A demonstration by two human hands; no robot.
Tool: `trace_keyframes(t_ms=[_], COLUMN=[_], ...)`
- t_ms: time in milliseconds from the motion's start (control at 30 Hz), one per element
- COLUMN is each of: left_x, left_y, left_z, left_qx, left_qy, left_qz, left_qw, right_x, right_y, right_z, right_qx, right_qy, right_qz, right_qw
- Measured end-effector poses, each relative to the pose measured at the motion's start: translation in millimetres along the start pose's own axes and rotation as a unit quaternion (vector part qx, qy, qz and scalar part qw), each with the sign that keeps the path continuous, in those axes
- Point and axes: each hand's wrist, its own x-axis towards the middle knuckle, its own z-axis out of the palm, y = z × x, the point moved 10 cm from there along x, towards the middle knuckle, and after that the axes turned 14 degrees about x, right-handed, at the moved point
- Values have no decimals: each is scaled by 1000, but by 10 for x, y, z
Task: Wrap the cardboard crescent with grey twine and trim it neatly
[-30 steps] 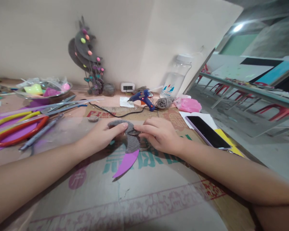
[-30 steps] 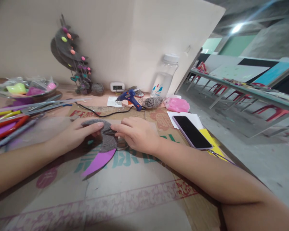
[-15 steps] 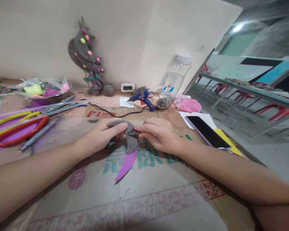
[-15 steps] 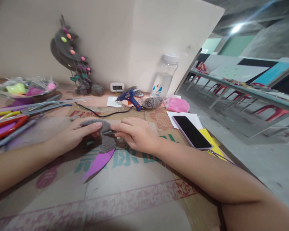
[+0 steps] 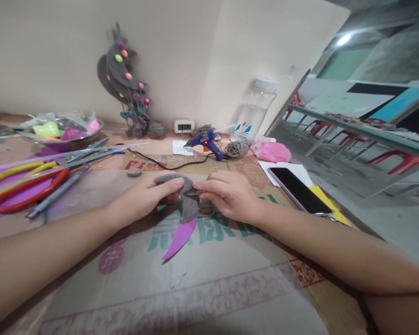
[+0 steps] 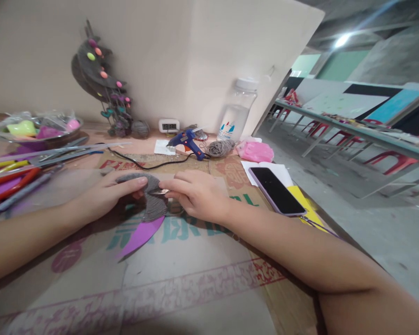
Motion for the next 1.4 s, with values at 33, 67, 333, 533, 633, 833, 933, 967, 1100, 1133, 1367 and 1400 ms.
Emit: trace_keyframes(t_ms=[33, 67, 333, 533, 633, 833, 933, 967, 1100, 1133, 1367, 1400], left_x=[0, 0, 0, 10, 16, 17, 16, 17, 22, 23, 2, 0], left_y=[-3, -6, 4, -32, -32, -13, 3, 8, 21, 19, 16, 21], left_z=[0, 1, -2, -14, -6, 6, -14, -21, -30, -32, -23, -20], left_qx=[-2, -5, 19, 26, 19, 22, 52, 58, 75, 77, 63, 65], left_qy=[1, 2, 5, 5, 5, 2, 7, 8, 9, 9, 8, 7], left_qz=[-1, -3, 2, -3, 1, 5, 11, 13, 21, 20, 2, 1], left_qw=[1000, 1000, 1000, 1000, 1000, 1000, 999, 998, 997, 997, 998, 998], right_x=[3, 6, -4, -1, -2, -5, -6, -5, 0, 1, 0, -2], right_y=[-6, -12, 7, -22, -18, -10, -22, -27, -35, -38, -23, -13], right_z=[-3, -6, -45, -23, -10, 5, 8, 9, 21, 24, 7, -2], right_qx=[-2, -4, 34, 18, 9, -11, -25, -30, -49, -52, -19, -8], right_qy=[1, 2, 20, 10, 4, -5, -7, -7, -12, -13, -1, 4], right_qz=[-2, -4, 6, -8, -6, -5, -12, -13, -12, -13, -9, -4], right_qw=[1000, 1000, 999, 1000, 1000, 1000, 1000, 999, 999, 999, 1000, 1000])
